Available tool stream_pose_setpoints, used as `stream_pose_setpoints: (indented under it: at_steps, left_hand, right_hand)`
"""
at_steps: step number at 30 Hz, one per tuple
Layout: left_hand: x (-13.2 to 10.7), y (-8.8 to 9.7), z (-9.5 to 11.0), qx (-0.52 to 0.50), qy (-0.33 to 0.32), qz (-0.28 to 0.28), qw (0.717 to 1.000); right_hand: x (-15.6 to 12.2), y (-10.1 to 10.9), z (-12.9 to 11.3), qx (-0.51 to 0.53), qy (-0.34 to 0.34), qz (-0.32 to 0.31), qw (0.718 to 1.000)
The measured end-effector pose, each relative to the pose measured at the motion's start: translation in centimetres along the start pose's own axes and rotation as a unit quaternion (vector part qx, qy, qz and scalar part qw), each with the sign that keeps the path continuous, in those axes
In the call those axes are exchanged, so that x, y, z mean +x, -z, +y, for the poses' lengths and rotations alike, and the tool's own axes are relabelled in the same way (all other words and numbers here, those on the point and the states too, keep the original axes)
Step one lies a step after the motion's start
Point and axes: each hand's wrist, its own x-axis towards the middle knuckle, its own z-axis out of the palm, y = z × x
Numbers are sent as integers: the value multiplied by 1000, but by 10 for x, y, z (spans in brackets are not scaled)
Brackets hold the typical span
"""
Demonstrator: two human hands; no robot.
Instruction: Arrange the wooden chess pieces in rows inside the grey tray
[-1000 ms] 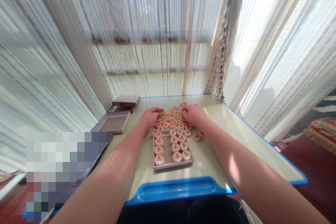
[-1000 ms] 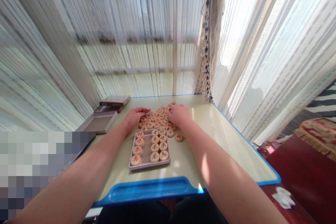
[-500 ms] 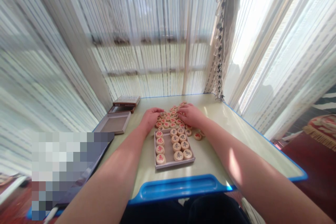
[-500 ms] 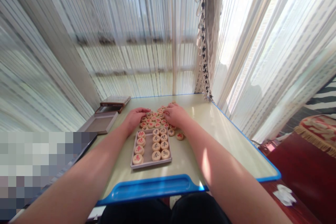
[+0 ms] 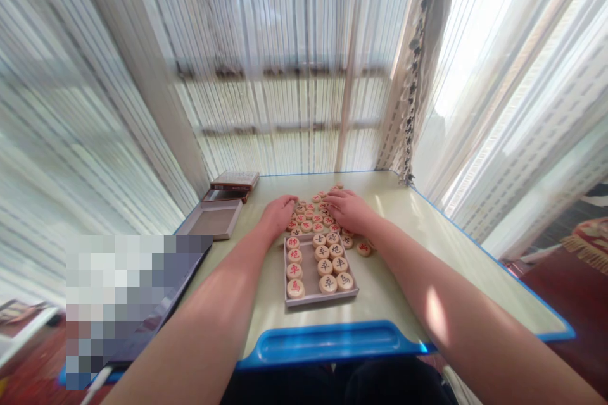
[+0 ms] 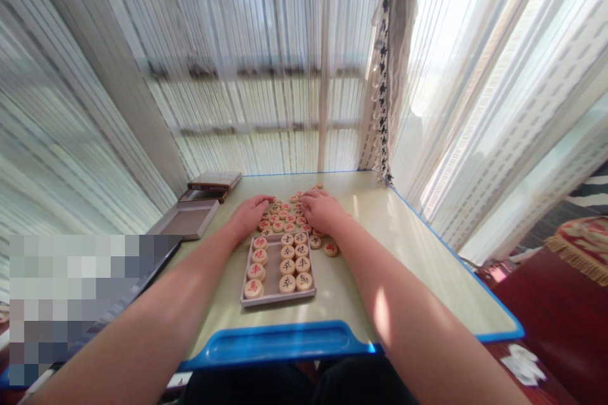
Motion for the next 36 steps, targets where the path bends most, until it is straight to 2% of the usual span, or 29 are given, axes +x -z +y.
stream_pose_setpoints:
  at_steps: [3, 9, 15, 19, 26, 30, 36]
  left_hand:
    - [-2, 0, 2, -10, -11, -5, 1000]
    - [-6, -1, 10, -8, -48, -6, 999]
    - [-5, 3, 21, 4, -95, -89, 991]
    - [-7, 6, 26, 66, -115, -136, 982]
    - [-10, 7, 24, 94, -162, -133, 973]
    - [-9, 9, 23, 105, -173, -126, 971]
    - [-13, 11, 30, 153, -162, -121, 967]
  right_hand:
    - [0, 2, -1, 15, 31, -6, 999]
    - [0, 5, -5, 16, 36, -1, 999]
    - [-1, 0, -6, 51, 25, -14, 998]
    - [0, 1, -9, 60, 60, -49, 995]
    - [-2, 8, -14, 50, 37, -26, 998]
    - [-2, 10, -15, 92, 11, -5, 996]
    - [-1, 8, -20, 87, -12, -33, 996]
